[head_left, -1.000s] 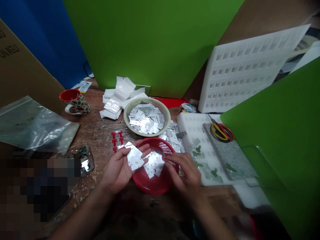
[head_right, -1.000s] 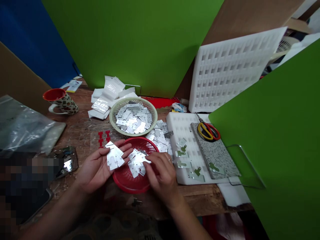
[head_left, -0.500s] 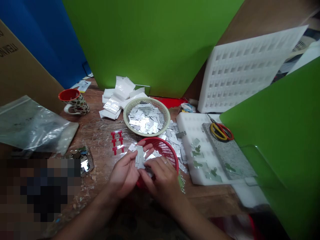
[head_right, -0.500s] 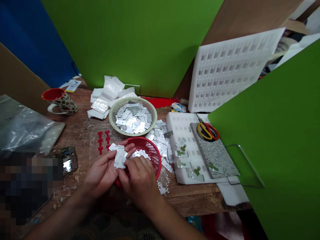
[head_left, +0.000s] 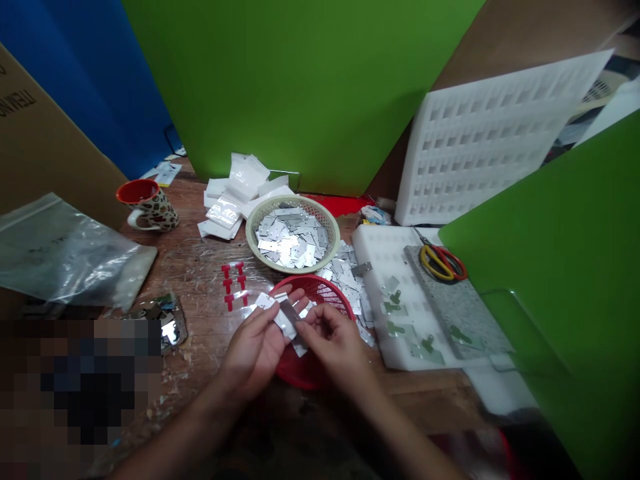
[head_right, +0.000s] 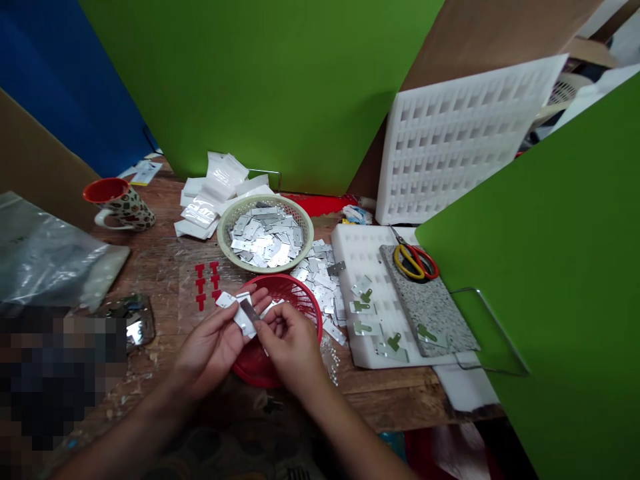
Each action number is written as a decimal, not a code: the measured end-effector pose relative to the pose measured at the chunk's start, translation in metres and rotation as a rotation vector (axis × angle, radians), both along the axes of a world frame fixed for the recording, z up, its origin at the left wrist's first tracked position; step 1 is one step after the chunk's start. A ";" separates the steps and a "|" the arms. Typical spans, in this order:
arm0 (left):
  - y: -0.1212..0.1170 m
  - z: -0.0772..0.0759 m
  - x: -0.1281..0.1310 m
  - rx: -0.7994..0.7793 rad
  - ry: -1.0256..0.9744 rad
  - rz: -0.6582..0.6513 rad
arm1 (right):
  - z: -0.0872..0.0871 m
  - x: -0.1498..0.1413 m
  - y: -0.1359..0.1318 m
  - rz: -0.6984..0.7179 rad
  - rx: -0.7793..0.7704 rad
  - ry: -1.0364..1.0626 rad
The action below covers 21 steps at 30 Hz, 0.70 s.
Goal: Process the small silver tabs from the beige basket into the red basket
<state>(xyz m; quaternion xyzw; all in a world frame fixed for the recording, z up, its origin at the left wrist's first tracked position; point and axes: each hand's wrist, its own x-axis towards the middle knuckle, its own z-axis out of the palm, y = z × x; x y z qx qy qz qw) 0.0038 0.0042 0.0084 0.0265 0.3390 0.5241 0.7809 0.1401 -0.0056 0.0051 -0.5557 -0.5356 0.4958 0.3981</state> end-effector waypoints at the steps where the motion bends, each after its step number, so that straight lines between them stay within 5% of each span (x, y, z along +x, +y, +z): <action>1: 0.001 0.001 0.000 -0.021 -0.008 0.003 | 0.001 0.003 0.000 -0.033 0.008 0.020; 9: 0.003 0.003 -0.005 -0.038 0.036 0.020 | 0.002 0.037 -0.006 -0.195 0.304 -0.335; 13: 0.002 0.003 -0.002 -0.017 0.028 0.018 | 0.006 0.028 -0.013 -0.035 0.523 -0.495; 16: 0.000 0.004 0.000 0.015 0.002 0.017 | 0.004 0.013 -0.017 0.074 0.513 -0.535; 21: -0.002 0.003 0.000 0.018 0.000 -0.010 | -0.007 0.000 -0.015 -0.010 0.370 -0.474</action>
